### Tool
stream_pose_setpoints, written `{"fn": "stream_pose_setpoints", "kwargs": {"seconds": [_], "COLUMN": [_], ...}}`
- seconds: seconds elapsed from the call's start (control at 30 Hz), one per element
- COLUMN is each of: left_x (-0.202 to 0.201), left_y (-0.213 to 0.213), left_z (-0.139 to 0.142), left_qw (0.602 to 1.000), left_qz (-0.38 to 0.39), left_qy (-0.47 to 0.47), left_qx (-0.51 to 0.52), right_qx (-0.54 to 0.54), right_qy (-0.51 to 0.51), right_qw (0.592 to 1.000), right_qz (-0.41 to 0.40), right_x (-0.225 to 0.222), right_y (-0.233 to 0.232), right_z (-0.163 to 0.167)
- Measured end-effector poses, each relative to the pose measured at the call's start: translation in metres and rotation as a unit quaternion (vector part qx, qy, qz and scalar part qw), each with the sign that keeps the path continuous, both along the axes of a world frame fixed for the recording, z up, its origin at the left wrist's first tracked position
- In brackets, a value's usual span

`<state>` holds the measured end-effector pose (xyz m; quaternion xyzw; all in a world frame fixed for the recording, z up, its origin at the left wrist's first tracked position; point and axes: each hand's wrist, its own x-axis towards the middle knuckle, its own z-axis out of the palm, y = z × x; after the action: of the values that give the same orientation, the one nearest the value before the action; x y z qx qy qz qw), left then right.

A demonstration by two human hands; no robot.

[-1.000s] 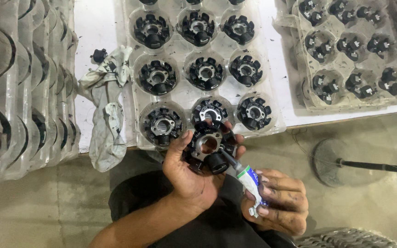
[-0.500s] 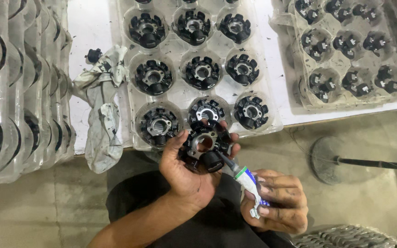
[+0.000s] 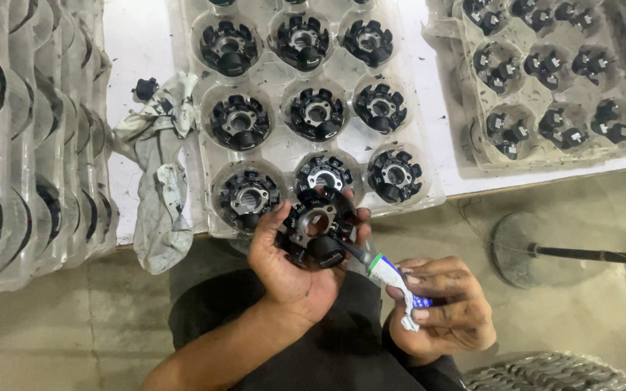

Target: The person picks black plastic rotor components one at a time from molded trays and squeezes adhesive from a small tube onto each part, rotating the part to reach different spots. They occasionally wipe the tube and their hands with a cloth and place the treated parts back into the trays.

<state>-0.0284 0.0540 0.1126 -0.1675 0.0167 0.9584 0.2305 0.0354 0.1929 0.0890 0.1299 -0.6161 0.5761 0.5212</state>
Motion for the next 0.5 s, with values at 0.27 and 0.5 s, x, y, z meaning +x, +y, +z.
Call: {"fn": "stream_pose_setpoints", "kwargs": {"seconds": [0.27, 0.5], "left_x": [-0.014, -0.055], "left_y": [-0.026, -0.053], "left_z": [0.006, 0.001], "left_qw": [0.995, 0.971], "left_qz": [0.044, 0.035], "left_qy": [0.072, 0.144], "left_qx": [-0.05, -0.189], "right_qx": [-0.057, -0.137], "right_qy": [0.013, -0.025], "right_qw": [0.998, 0.989], "right_qz": [-0.019, -0.04], "right_x": [0.007, -0.038], "right_y": [0.027, 0.118], "right_z": [-0.011, -0.058]}}
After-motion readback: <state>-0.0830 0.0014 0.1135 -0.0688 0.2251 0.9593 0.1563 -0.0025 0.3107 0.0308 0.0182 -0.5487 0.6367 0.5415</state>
